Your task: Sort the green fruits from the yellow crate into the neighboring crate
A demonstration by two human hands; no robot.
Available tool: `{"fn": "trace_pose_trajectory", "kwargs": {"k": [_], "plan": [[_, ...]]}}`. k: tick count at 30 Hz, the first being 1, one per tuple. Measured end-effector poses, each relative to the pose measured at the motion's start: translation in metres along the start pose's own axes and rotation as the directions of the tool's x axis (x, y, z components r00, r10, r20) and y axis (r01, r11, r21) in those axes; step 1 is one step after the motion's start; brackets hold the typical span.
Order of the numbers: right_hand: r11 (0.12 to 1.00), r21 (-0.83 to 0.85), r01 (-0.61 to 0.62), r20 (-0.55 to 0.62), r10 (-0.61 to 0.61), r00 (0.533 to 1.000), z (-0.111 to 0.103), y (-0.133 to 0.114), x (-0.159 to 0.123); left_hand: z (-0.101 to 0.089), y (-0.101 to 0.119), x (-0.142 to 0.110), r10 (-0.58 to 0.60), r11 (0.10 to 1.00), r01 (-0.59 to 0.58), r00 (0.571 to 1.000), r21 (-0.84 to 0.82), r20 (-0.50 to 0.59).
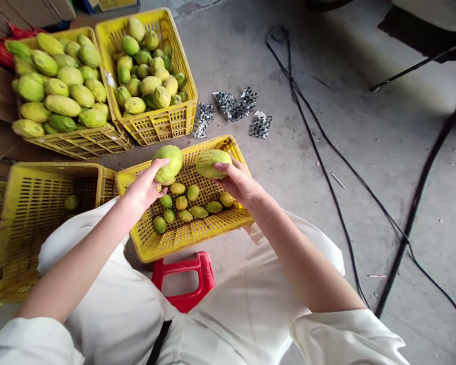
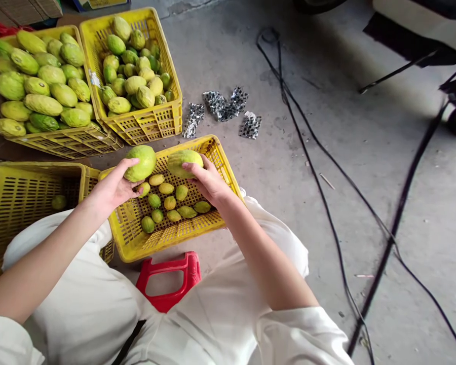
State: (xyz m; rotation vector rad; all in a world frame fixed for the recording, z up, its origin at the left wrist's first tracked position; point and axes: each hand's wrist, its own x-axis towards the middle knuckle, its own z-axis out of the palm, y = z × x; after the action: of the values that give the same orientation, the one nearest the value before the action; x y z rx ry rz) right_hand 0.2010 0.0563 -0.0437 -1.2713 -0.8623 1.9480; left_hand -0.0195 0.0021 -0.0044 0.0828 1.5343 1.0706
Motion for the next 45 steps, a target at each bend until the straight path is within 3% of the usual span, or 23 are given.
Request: {"fn": "trace_pose_trajectory", "kwargs": {"k": [6,13,21,28,36,45], "plan": [[1.000,0.024,0.009,-0.027,-0.008,1.000,0.002,-0.003,-0.002,0.005,0.002,-0.005,-0.057,0.998,0.057,0.997,-0.003,0.048],[0.992,-0.009,0.128,0.005,-0.128,0.992,0.000,-0.004,-0.002,0.010,-0.002,-0.007,0.113,0.993,-0.114,0.992,0.015,0.054],[0.989,-0.058,0.138,0.029,-0.136,0.990,0.001,-0.007,-0.002,0.010,0.001,-0.005,0.235,0.971,-0.238,0.968,0.028,0.094],[0.997,-0.026,0.075,0.031,-0.074,0.997,0.001,-0.010,-0.006,0.014,-0.001,-0.012,0.167,0.979,-0.186,0.965,0.080,0.203],[0.999,-0.015,0.034,-0.015,-0.034,0.999,-0.001,-0.002,-0.002,0.016,0.000,-0.014,0.118,0.989,-0.129,0.983,0.076,0.144],[0.998,0.017,0.064,-0.011,-0.064,0.998,0.001,-0.012,-0.005,0.012,0.001,-0.007,0.077,0.997,-0.076,0.993,-0.007,0.092]]}}
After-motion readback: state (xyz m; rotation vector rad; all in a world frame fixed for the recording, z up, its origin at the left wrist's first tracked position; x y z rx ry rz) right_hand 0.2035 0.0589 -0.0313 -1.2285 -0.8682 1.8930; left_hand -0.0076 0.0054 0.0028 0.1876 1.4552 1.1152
